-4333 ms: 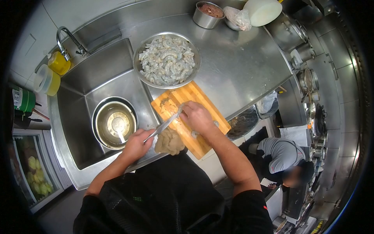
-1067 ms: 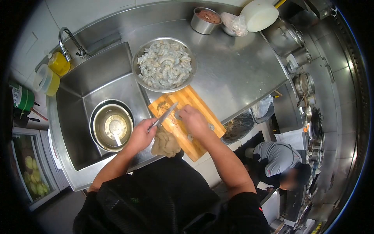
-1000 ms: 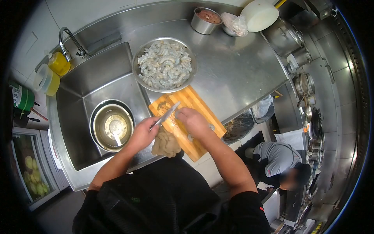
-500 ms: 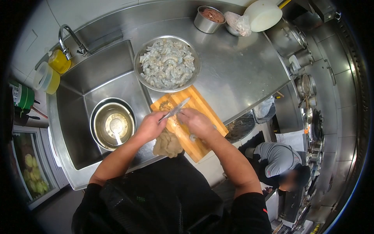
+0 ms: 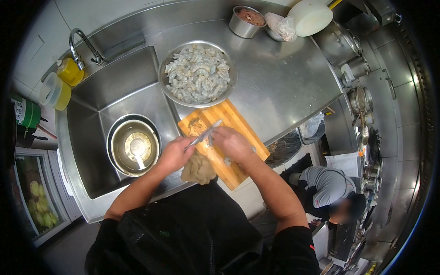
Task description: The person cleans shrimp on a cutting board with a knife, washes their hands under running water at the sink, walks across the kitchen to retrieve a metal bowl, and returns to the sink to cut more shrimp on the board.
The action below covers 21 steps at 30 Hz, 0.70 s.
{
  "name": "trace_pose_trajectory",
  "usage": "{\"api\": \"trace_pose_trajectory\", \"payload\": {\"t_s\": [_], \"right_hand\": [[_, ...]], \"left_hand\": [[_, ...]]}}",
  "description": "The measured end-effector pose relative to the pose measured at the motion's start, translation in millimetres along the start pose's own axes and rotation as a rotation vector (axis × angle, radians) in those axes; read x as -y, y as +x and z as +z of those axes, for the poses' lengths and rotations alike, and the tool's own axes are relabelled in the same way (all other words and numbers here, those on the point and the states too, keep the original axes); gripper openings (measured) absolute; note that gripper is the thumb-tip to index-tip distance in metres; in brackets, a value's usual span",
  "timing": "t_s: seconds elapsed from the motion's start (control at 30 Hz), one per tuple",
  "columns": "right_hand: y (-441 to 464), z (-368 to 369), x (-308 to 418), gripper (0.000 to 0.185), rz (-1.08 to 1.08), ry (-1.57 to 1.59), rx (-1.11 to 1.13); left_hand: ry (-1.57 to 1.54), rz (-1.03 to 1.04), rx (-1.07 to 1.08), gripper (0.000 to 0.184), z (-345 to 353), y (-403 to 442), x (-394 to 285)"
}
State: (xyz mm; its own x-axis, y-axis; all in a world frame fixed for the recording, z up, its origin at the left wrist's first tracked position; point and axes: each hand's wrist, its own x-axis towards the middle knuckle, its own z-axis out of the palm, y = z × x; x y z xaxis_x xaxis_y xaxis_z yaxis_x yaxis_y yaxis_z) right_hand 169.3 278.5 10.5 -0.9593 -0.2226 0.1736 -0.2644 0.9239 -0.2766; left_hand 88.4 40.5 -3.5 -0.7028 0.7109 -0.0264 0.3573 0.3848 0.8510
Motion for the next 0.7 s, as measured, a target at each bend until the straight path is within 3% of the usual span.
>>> {"api": "trace_pose_trajectory", "payload": {"t_s": [0.3,0.7], "right_hand": [[3.1,4.3,17.1,0.025,0.09,0.003,-0.119],[4.8,5.8,20.6,0.023,0.122,0.019,-0.116]], "left_hand": [[-0.033,0.003,-0.037,0.033,-4.1,-32.7,6.5],[0.017,-0.053,0.037,0.031,-49.1,-84.2,13.2]]}}
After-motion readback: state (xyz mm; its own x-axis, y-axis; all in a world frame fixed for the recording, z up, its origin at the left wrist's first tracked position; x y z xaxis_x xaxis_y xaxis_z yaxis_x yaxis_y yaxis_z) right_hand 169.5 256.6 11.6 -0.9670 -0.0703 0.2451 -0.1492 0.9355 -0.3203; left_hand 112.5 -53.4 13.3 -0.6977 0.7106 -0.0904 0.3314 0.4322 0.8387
